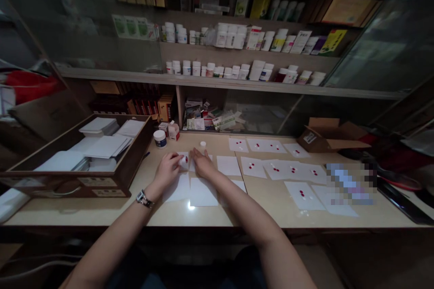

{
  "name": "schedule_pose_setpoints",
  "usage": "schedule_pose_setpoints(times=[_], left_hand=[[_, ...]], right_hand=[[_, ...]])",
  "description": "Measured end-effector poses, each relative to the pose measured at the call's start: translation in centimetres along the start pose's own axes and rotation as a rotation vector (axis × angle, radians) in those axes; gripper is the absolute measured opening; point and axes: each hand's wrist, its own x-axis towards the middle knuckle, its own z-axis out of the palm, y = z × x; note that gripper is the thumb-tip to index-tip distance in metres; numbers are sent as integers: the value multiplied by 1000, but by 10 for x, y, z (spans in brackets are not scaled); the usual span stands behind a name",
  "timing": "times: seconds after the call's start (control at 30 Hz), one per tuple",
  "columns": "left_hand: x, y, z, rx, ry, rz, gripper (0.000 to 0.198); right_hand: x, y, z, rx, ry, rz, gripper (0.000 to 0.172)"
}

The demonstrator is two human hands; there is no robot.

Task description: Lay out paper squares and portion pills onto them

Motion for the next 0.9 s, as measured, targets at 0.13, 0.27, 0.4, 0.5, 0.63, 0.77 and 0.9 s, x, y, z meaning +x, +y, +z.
schedule_pose_setpoints(times=[0.13, 0.27, 0.4, 0.5, 0.63, 0.77, 0.9], left_hand=[[1, 3, -2, -29, 51, 5, 39], [2, 17, -2, -65, 67, 108, 38], [-3, 29, 9, 17, -9, 301, 29], [-8, 31, 18, 141, -40, 435, 23], [-10, 31, 20, 207, -23, 552, 25], [-8, 34, 16, 175, -28, 600, 25], [-8, 34, 17, 167, -18, 601, 24]], right_hand=[[-4, -18, -21, 428, 314, 78, 28], [-29, -24, -6, 1055, 331, 425, 17], [-49, -21, 28, 1404, 215, 660, 26], [-51, -21, 37, 1499, 263, 595, 24], [-51, -28, 31, 1570, 302, 608, 25], [-55, -32, 27, 1664, 221, 607, 23], [-56, -31, 29, 1690, 231, 583, 21]])
